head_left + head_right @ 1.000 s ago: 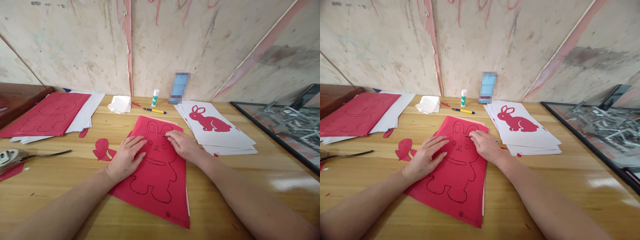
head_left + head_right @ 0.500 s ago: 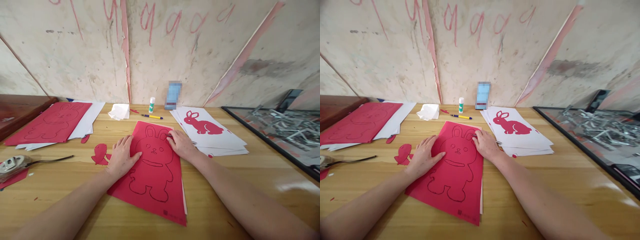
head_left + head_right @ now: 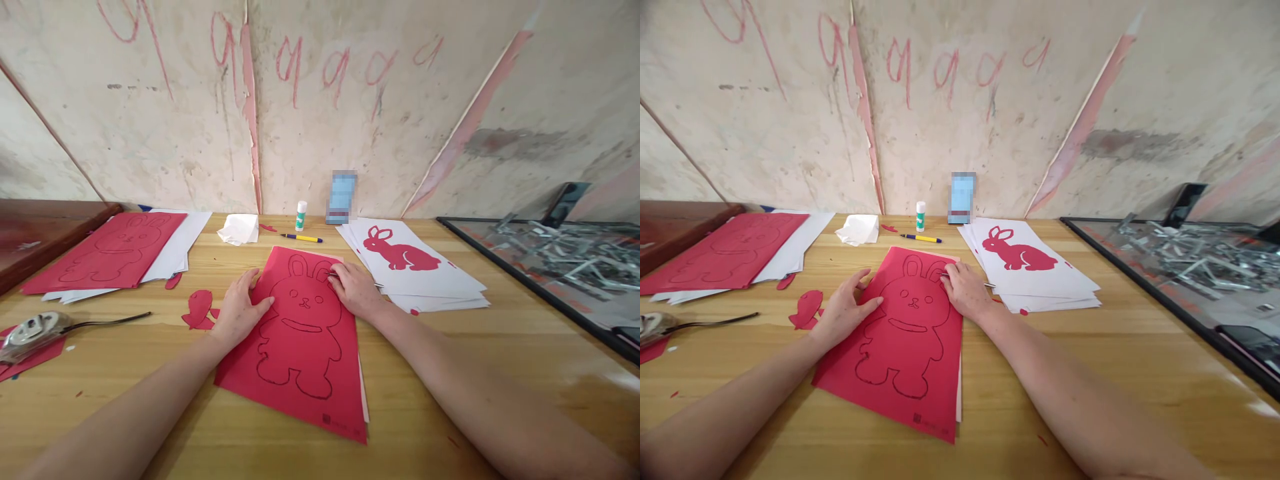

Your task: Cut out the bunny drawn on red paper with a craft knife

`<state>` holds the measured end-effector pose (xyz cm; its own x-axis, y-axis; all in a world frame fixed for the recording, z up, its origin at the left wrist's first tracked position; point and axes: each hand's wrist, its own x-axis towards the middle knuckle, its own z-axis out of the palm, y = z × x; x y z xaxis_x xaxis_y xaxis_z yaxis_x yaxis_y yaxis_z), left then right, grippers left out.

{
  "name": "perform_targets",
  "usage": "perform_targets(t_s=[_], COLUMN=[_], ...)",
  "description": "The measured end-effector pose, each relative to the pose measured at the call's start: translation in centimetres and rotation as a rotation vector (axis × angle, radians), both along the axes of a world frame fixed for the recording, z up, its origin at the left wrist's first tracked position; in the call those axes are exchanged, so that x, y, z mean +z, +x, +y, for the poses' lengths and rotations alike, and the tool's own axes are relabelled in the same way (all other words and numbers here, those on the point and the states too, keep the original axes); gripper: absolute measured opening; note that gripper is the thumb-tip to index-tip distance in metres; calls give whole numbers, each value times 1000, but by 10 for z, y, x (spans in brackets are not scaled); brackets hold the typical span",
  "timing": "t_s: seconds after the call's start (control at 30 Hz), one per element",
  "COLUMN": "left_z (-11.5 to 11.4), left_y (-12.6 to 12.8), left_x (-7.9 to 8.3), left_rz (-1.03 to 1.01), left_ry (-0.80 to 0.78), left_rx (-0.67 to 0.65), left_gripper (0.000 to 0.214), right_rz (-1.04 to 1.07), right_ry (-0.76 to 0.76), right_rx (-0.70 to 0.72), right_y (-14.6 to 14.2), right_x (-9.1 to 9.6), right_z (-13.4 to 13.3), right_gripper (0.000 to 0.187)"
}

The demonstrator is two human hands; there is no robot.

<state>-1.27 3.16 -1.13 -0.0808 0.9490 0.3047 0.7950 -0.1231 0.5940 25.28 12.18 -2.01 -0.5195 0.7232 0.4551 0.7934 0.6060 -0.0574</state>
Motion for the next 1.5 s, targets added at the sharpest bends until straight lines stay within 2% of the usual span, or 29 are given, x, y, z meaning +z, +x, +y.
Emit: perform_targets(t_s=[0.37, 0.7, 0.87, 1.1, 1.23, 1.33, 1.4, 1.5], left_z=[0, 0, -1, -3, -3, -4, -5, -6], left_y=[2, 2, 1, -1, -1, 1, 2, 3], left_x=[2, 0, 0, 2, 0, -1, -1, 1], left_rz=[38, -53, -103, -115, -94, -63, -45, -37], left_ry=[16, -46, -20, -40, -6, 8, 0, -6], left_rx=[-70, 5, 4, 47, 14, 0, -8, -14], left_gripper=[54, 61, 59, 58, 58, 62, 64, 64], right_rz=[5, 62, 84, 172, 186, 176, 177, 95], right_ry=[-47, -91, -101, -122, -83, -9, -80, -304], right_rx=[6, 25, 30, 116, 176, 249, 361, 502], right_y=[-6, -6, -4, -2, -2, -7, -13, -23], right_x=[3, -2, -3, -3, 4, 16, 25, 34], right_z=[6, 17, 17, 11, 0, -18, -34, -56], right_gripper=[22, 21, 20, 24, 24, 21, 17, 10])
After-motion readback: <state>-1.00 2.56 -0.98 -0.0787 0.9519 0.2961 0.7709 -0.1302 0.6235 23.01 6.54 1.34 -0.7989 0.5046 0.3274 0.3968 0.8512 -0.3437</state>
